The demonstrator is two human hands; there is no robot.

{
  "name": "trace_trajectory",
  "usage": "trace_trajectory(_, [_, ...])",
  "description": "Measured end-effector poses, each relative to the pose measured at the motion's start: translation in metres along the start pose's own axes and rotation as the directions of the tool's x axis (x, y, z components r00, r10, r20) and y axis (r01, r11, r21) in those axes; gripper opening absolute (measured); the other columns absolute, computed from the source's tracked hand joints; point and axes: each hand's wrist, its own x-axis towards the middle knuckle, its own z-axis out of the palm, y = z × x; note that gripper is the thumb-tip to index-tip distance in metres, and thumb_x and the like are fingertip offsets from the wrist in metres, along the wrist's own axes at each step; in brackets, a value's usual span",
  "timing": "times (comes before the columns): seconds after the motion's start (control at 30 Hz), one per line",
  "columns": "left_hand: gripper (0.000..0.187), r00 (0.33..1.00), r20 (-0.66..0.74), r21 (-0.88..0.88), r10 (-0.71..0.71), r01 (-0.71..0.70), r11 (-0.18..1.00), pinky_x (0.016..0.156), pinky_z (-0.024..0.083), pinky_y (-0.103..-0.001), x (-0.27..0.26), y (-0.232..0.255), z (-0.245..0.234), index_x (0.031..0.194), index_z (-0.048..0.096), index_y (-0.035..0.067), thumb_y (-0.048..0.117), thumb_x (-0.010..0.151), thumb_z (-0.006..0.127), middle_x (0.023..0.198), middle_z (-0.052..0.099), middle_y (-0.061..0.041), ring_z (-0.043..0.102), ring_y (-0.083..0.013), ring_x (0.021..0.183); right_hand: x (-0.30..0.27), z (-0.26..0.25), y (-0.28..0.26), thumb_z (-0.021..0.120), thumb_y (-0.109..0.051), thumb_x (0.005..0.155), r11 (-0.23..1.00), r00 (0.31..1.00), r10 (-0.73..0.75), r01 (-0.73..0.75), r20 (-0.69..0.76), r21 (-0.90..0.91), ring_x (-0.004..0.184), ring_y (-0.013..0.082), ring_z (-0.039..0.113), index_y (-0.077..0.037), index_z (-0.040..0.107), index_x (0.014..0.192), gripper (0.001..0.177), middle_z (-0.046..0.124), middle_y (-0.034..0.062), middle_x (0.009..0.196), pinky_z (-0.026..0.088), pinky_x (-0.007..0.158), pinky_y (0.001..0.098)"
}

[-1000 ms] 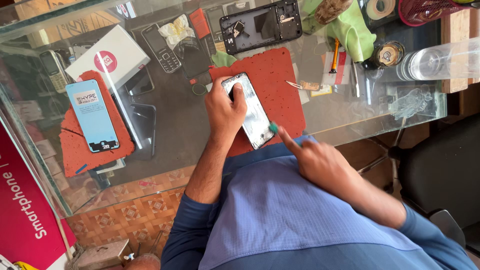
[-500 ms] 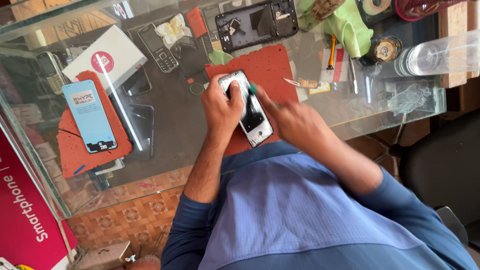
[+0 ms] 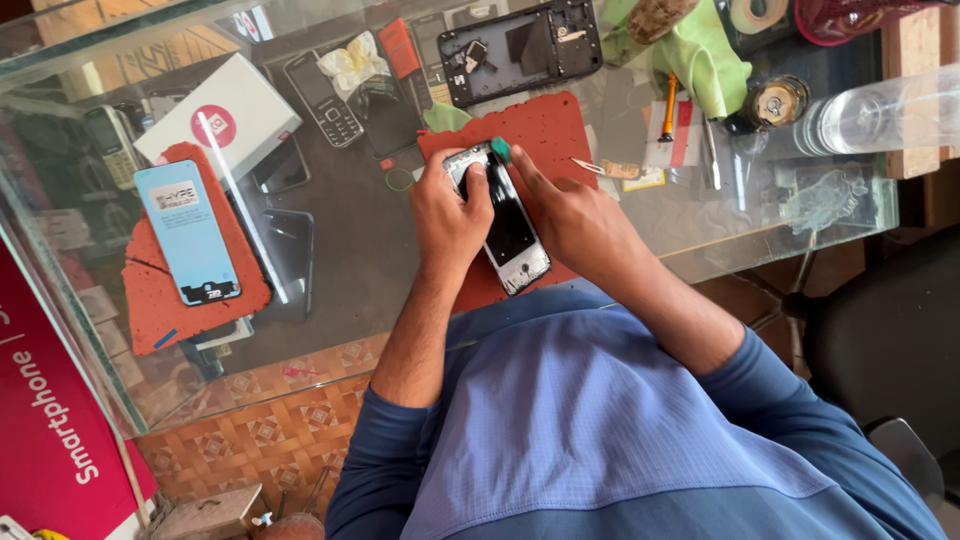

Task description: The person repairs a mobile phone on a glass-topped table by applying glue from a tube to the edges of the phone frame, scraping the bezel with a pointed tool, and cleaning the internal components with a brush.

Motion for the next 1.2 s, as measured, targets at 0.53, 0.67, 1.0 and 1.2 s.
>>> trace_trajectory(0.53, [0.018,0.999,-0.003,0.015,0.032,-0.032,0.999,0.071,0.059,-0.038,-0.0024,-0.0053,0.0004,0.106,0.065,-0.004,0.009,0.094,0.067,0.086,0.075,-0.016,0.076,-0.0273,0.079,0.0072,0.0152,0.0050,0.061,-0.004,0.089,0.972,0.996,-0.078,0.065,-0.050,-0.226,0.059,0.0341,0.066,-0.006,0.039,0.159,0.074,0.065,0.0162,0.075,0.053,0.049,0.0469])
trace_trajectory(0.67, [0.017,1.000,-0.005,0.025,0.020,-0.020,0.999,0.071,0.059,-0.038,-0.0004,-0.0043,-0.0003,0.105,0.065,-0.004,0.009,0.094,0.067,0.086,0.075,-0.017,0.076,-0.0283,0.079,0.0079,0.0157,0.0024,0.061,-0.003,0.082,0.968,0.997,-0.064,0.075,0.052,-0.240,0.055,0.0330,0.066,-0.007,0.039,0.159,0.080,0.065,0.0174,0.072,0.054,0.050,0.0462])
trace_trajectory(1.0, [0.017,0.998,0.001,0.026,0.066,-0.066,0.997,0.072,0.060,-0.037,0.0032,-0.0047,-0.0007,0.105,0.065,-0.004,0.009,0.095,0.066,0.089,0.075,-0.018,0.077,-0.0290,0.083,0.0089,0.0071,0.0066,0.061,-0.004,0.084,0.966,0.988,-0.144,0.151,0.051,-0.209,0.054,0.0310,0.065,-0.009,0.043,0.157,0.075,0.064,0.0146,0.068,0.053,0.050,0.0450])
trace_trajectory(1.2, [0.017,1.000,0.011,0.032,0.020,-0.020,0.999,0.070,0.060,-0.036,0.0015,-0.0063,-0.0004,0.104,0.066,-0.004,0.010,0.094,0.067,0.086,0.076,-0.016,0.077,-0.0267,0.078,0.0061,0.0127,0.0086,0.063,-0.007,0.083,0.950,0.997,-0.081,0.082,0.016,-0.302,0.055,0.0286,0.065,-0.004,0.042,0.157,0.077,0.064,0.0137,0.069,0.053,0.049,0.0429])
